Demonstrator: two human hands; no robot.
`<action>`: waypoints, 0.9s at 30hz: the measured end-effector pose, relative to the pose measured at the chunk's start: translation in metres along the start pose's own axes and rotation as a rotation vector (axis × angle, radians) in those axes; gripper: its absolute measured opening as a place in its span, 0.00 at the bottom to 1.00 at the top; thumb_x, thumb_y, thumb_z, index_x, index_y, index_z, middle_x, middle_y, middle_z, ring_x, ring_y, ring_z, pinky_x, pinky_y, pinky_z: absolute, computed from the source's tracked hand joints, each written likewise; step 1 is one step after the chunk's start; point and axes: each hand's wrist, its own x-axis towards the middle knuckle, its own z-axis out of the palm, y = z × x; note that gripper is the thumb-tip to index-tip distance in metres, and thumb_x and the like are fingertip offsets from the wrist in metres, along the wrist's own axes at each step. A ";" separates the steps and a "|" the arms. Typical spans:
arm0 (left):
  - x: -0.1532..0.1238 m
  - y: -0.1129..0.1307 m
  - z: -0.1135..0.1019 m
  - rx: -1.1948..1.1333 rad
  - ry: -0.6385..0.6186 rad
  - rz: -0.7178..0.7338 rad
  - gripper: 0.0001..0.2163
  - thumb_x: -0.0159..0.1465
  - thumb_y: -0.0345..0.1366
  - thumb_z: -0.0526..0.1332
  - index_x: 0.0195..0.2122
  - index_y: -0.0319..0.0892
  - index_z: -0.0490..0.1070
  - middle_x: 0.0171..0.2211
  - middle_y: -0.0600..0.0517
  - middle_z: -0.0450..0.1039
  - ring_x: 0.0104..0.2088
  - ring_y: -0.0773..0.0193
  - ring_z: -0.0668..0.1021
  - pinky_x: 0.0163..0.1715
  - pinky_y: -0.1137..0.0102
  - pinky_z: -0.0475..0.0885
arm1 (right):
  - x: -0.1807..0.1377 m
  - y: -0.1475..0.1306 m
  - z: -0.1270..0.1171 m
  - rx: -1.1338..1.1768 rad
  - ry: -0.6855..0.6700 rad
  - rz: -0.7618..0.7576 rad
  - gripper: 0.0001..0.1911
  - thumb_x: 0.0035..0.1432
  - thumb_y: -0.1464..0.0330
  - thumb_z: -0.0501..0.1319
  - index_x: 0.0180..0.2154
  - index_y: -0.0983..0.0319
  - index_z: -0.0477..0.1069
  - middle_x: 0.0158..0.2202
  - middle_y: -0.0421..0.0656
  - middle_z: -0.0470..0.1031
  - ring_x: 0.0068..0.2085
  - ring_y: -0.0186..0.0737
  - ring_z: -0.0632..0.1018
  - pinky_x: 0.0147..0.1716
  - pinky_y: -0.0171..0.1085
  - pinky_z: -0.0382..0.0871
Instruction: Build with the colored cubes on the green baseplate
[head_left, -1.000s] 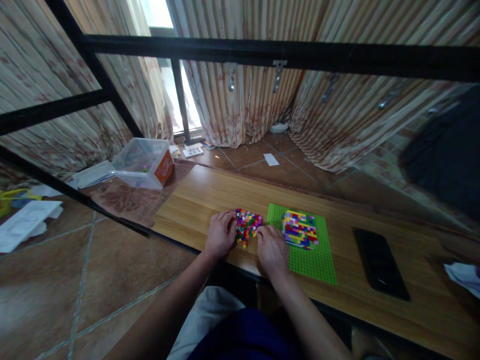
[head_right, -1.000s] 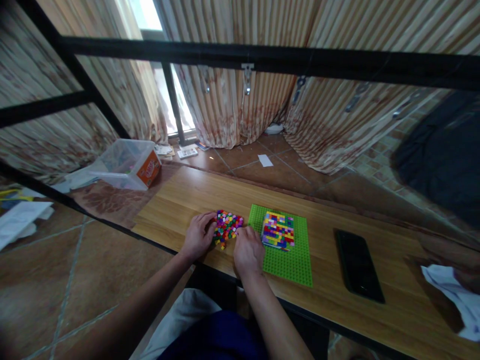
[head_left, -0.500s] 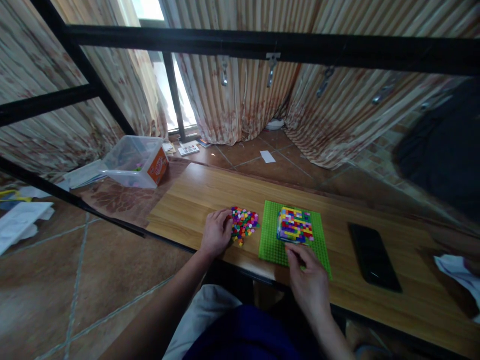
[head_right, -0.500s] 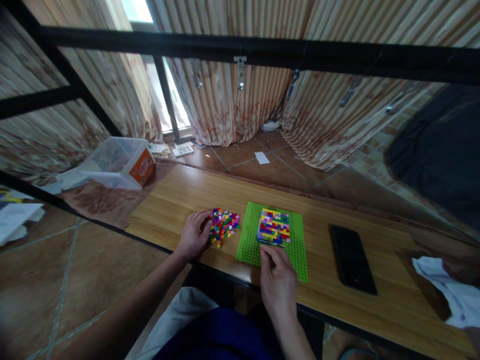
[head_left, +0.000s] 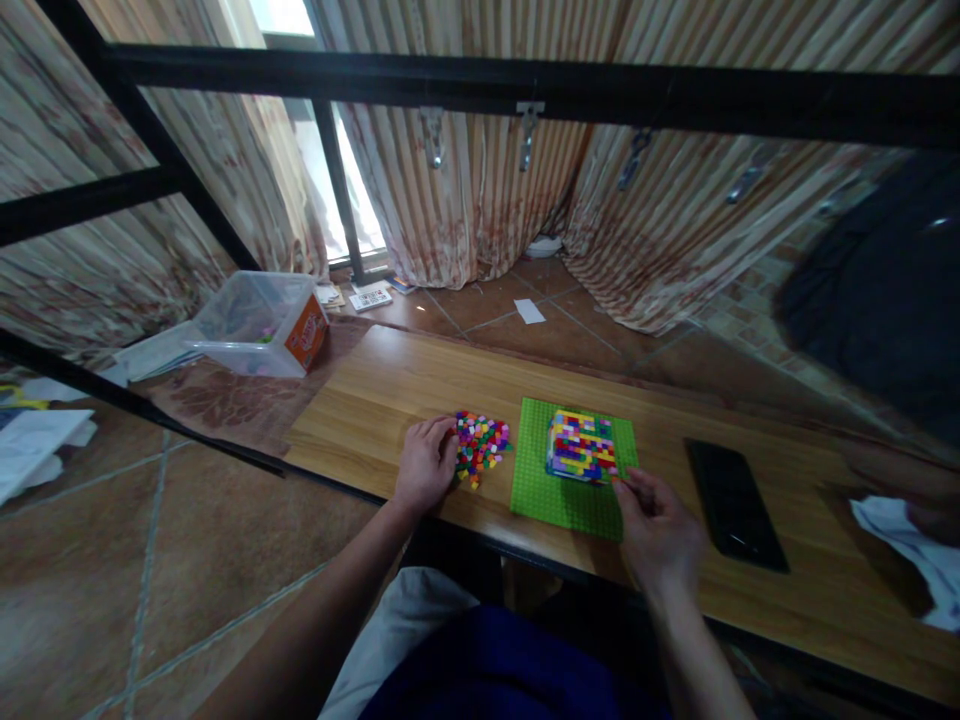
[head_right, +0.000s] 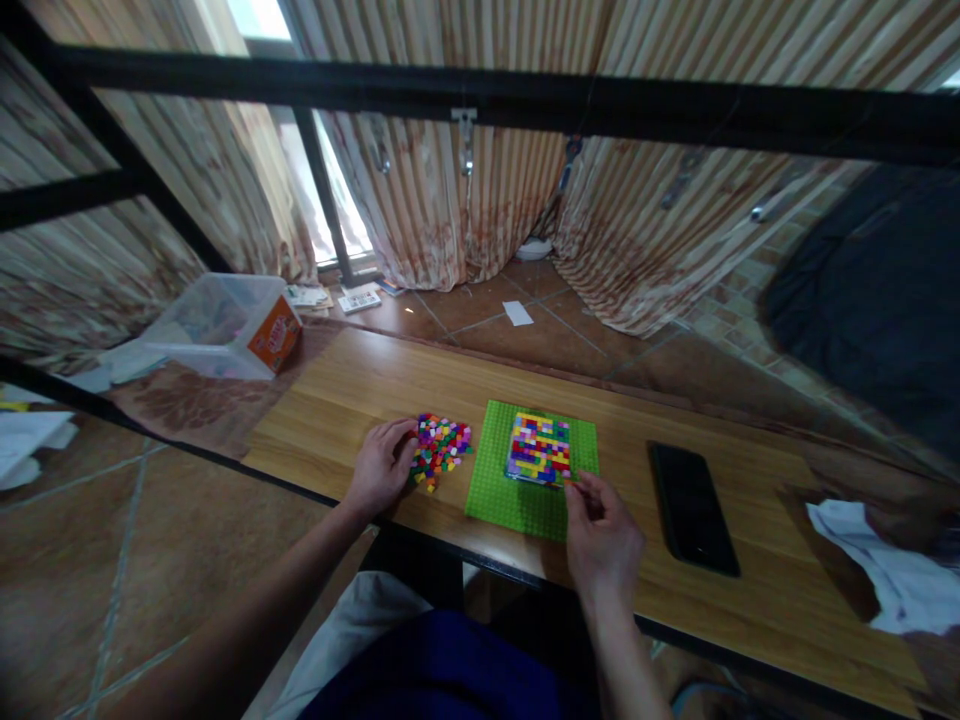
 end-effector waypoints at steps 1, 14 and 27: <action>0.000 0.000 0.000 -0.002 0.001 0.000 0.10 0.67 0.35 0.55 0.47 0.44 0.72 0.47 0.47 0.77 0.49 0.56 0.77 0.53 0.57 0.71 | 0.000 0.001 0.001 0.010 0.002 -0.003 0.25 0.54 0.50 0.63 0.44 0.63 0.76 0.39 0.50 0.81 0.38 0.45 0.80 0.41 0.43 0.71; 0.000 -0.001 0.000 -0.008 -0.003 -0.008 0.10 0.67 0.34 0.55 0.47 0.43 0.72 0.48 0.46 0.77 0.50 0.56 0.77 0.53 0.57 0.70 | 0.002 -0.009 0.004 -0.014 0.001 -0.011 0.24 0.53 0.52 0.63 0.44 0.63 0.77 0.39 0.51 0.81 0.39 0.47 0.81 0.43 0.45 0.72; 0.000 0.000 0.001 -0.008 -0.007 -0.006 0.11 0.67 0.34 0.55 0.47 0.42 0.72 0.48 0.46 0.77 0.50 0.57 0.77 0.53 0.58 0.70 | 0.011 -0.003 0.008 0.372 -0.023 0.215 0.21 0.41 0.56 0.73 0.36 0.61 0.81 0.36 0.45 0.82 0.37 0.42 0.79 0.32 0.38 0.71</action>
